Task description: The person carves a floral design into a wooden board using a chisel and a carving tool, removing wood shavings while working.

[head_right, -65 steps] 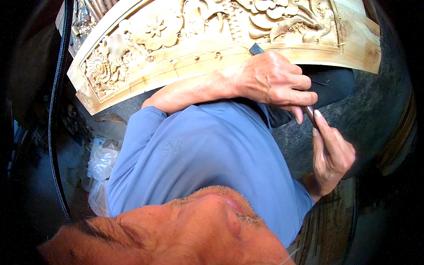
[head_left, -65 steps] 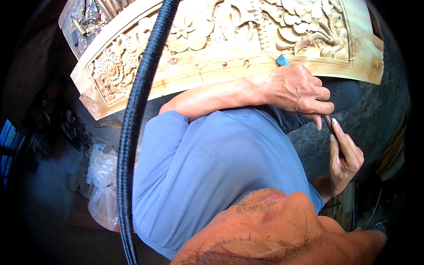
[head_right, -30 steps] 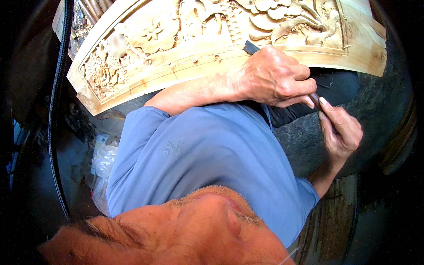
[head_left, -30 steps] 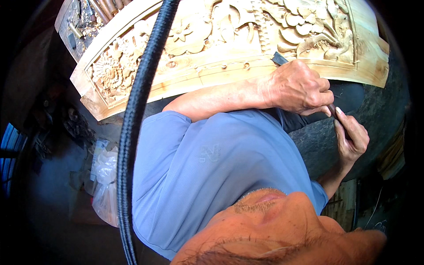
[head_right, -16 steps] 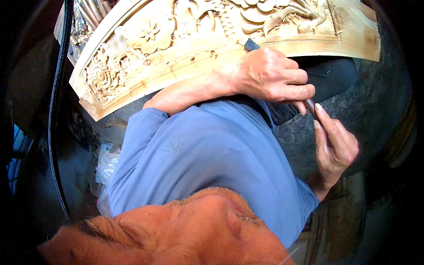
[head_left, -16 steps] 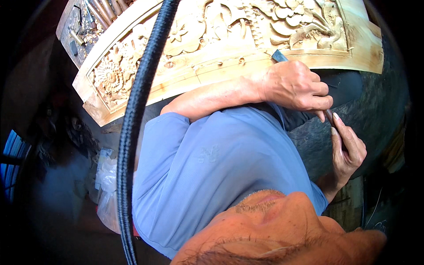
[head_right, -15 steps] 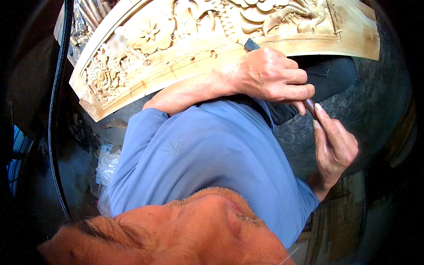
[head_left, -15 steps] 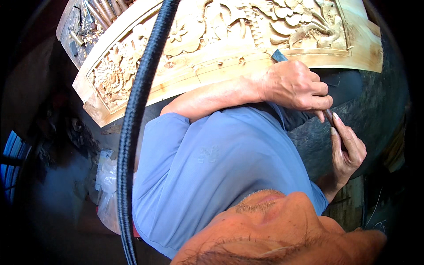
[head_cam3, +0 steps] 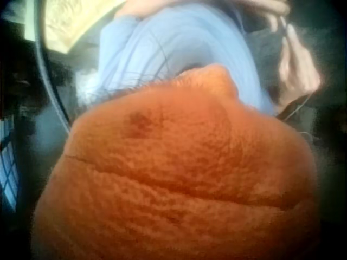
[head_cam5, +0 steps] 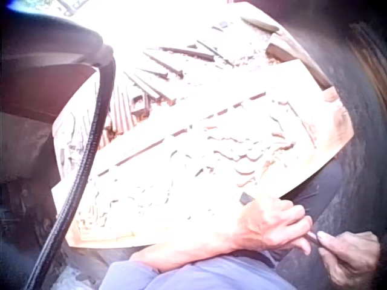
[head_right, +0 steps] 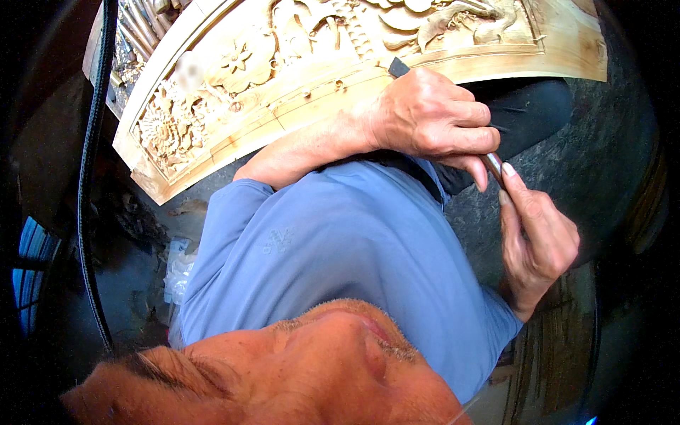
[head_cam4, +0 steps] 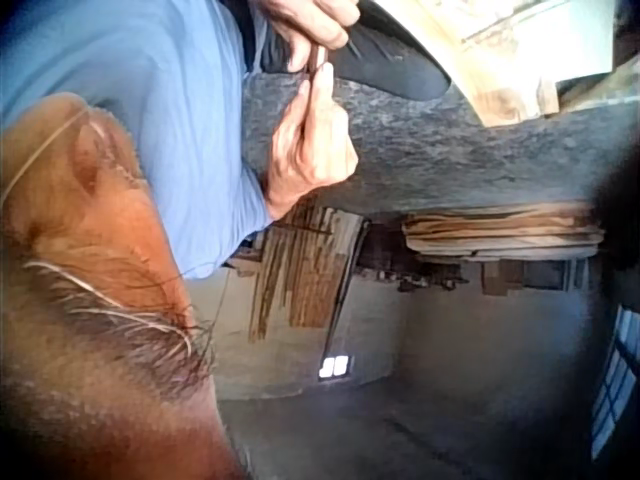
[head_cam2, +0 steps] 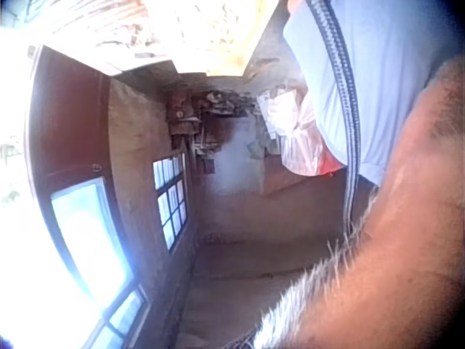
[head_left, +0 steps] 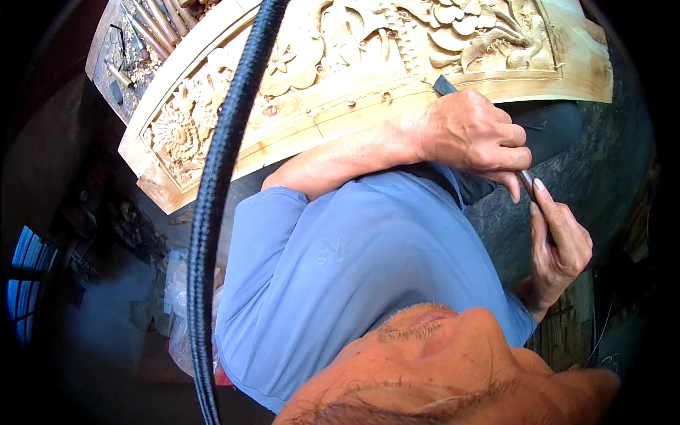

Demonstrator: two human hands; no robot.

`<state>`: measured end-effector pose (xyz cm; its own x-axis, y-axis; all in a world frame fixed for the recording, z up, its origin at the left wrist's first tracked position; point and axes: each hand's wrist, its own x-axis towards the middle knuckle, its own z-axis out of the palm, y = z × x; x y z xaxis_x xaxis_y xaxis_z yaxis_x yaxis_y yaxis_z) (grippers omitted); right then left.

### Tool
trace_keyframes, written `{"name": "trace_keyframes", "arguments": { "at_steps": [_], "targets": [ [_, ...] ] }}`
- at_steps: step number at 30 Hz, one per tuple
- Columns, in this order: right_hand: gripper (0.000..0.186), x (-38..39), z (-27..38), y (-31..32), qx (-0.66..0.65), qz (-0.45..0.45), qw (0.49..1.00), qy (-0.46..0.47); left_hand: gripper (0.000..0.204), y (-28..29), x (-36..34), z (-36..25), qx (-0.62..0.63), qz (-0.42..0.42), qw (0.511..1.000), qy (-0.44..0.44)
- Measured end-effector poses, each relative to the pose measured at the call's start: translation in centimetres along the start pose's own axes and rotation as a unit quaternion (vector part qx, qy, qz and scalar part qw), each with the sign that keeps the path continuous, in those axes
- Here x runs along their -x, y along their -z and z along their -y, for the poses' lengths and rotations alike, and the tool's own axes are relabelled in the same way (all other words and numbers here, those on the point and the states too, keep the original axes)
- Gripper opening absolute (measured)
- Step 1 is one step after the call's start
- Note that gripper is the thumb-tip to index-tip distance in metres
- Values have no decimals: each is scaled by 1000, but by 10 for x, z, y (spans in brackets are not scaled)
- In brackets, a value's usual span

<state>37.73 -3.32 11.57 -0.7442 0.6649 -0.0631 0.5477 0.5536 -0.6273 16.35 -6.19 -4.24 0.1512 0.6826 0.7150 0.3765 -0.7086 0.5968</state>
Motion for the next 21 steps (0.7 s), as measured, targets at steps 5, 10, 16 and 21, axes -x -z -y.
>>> {"name": "trace_keyframes", "arguments": {
  "at_steps": [5, 10, 16, 21],
  "targets": [
    [42, 2, -20, -9, 2, -11, 999, 50, 42, 1, 2, 1, -2, 16, 1000, 21],
    [40, -2, -41, -13, -9, -12, 996, 85, 41, 2, 3, 0, -24, 42, 997, 51],
    [38, -7, -62, -18, -33, -8, 995, 92, 43, -1, 3, 0, -54, 54, 993, 86],
    [36, -14, -74, -21, -61, -12, 994, 85, 44, -1, 2, 0, -81, 65, 988, 110]
  ]
}}
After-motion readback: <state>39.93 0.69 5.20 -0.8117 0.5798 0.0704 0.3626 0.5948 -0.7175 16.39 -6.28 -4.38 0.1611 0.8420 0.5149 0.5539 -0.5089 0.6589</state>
